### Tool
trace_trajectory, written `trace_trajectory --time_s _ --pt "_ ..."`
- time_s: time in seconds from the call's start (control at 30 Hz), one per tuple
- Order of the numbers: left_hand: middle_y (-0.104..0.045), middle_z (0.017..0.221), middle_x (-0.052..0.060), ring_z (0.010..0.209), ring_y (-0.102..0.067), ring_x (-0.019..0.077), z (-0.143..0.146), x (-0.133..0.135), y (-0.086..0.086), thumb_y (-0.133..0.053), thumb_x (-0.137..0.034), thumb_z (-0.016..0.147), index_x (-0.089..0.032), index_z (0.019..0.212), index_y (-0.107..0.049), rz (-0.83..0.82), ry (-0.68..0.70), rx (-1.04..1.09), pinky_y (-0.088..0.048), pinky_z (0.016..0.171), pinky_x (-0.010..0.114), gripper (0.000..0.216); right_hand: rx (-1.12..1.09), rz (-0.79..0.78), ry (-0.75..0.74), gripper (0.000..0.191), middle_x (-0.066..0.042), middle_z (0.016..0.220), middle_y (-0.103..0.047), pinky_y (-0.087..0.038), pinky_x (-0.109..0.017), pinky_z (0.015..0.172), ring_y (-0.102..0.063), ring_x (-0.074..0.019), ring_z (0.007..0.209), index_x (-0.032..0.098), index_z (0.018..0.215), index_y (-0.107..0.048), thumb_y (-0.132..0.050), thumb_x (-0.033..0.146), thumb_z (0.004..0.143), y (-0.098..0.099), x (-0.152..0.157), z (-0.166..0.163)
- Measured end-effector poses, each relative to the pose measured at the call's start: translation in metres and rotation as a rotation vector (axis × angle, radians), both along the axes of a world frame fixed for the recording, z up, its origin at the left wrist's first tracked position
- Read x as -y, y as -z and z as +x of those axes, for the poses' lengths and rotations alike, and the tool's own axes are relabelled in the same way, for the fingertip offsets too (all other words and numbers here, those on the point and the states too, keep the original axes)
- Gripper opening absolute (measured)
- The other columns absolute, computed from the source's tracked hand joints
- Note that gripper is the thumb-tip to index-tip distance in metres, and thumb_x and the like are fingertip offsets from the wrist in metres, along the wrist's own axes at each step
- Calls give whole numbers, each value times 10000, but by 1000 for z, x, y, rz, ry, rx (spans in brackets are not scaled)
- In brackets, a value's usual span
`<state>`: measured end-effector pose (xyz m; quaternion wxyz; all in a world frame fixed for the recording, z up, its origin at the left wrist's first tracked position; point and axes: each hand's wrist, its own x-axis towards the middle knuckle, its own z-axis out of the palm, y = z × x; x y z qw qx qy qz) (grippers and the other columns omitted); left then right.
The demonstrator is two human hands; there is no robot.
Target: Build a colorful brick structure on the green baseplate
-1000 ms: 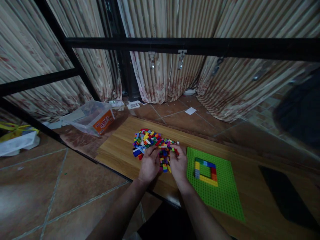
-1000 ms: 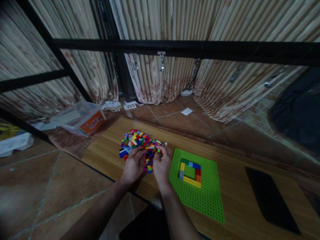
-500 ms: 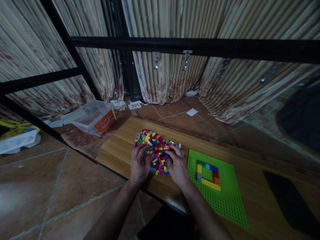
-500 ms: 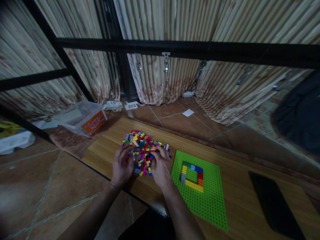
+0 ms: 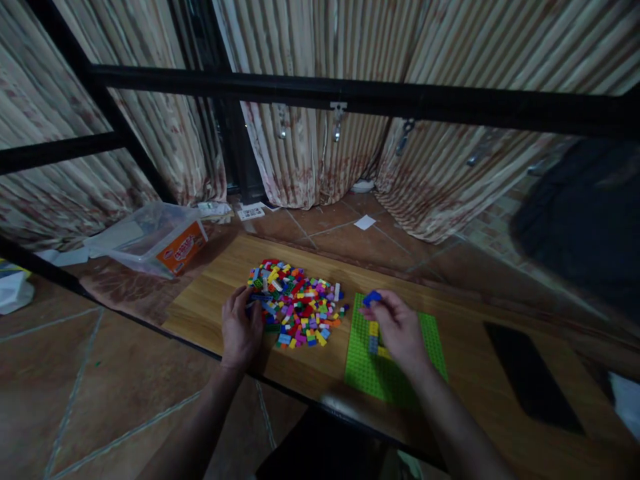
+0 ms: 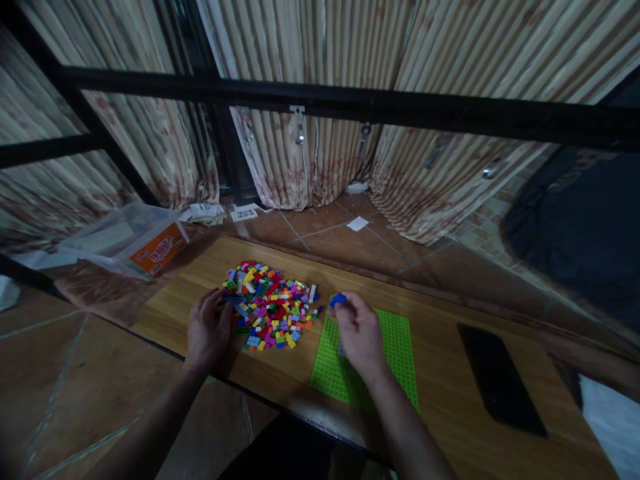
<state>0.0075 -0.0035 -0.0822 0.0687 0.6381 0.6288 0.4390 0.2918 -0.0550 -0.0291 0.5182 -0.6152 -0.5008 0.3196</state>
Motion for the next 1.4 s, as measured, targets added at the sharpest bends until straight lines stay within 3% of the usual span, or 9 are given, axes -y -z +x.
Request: trace_trajectory --time_s 0.1,0.23,0.43,0.57,0.73,1.03,1.13,1.3,1.4 --pt "-585 1195 129 1124 -544 263 -1 -2 0 -483 -341 870 -153 1112 -612 -34 -26 2 -456 994 428 332 -23 -101 104 295 -26 813 -651 -526 -292 584 -636 -168 664 204 1001 -602 -521 436 837 -5 16 42" --pt "-606 1167 141 1103 -564 267 -3 -5 1 -478 -354 858 -127 1092 -626 -42 -46 -18 -467 984 422 358 26 -113 137 431 11 681 -620 -497 -276 550 -593 -147 577 210 1174 -555 -547 464 825 5 33 70" --pt "-635 1111 135 1045 -595 261 -6 -10 3 -482 -363 842 -130 1061 -639 -68 -64 -30 -489 952 409 356 -25 -61 97 371 -6 782 -660 -502 -283 598 -625 -152 644 216 1056 -571 -627 452 775 23 33 75" --pt "-640 1100 133 1034 -601 257 -5 -12 2 -479 -352 840 -129 1048 -641 -84 -60 -40 -490 949 402 346 -65 -36 120 349 -30 835 -681 -514 -286 604 -649 -167 695 210 1003 -636 -655 443 743 20 34 80" --pt "-626 1126 136 1044 -592 263 -2 -12 -1 -470 -355 843 -135 1056 -636 -114 -63 -51 -489 940 410 347 -127 -78 149 386 -44 915 -698 -502 -250 503 -662 -151 645 211 1057 -657 -617 450 757 17 39 83" --pt "-623 1065 129 1018 -585 259 -2 -12 -2 -477 -358 834 -138 1013 -639 -85 -35 -44 -490 910 397 326 -176 -33 190 394 -37 874 -712 -508 -282 556 -646 -152 647 200 1025 -689 -683 400 685 15 41 85" --pt "-620 1076 130 1034 -581 258 -2 -12 -4 -474 -353 840 -137 1014 -638 -85 -31 -49 -483 925 397 322 -101 -20 164 387 -25 822 -709 -502 -298 621 -630 -156 666 189 1016 -689 -699 361 669 17 40 85" --pt "-614 1104 140 1049 -578 264 -2 -12 -4 -469 -341 843 -131 1027 -631 -97 -31 -55 -483 932 410 324 204 -84 157 421 -40 854 -703 -495 -348 739 -642 -178 731 185 1167 -600 -593 326 771 18 43 81" --pt "-616 1104 141 1048 -578 264 -2 -13 -3 -469 -337 840 -131 1023 -632 -91 -30 -55 -482 936 410 320 323 -99 142 357 -56 891 -709 -494 -358 778 -662 -194 795 181 1150 -563 -540 290 811 15 45 77"
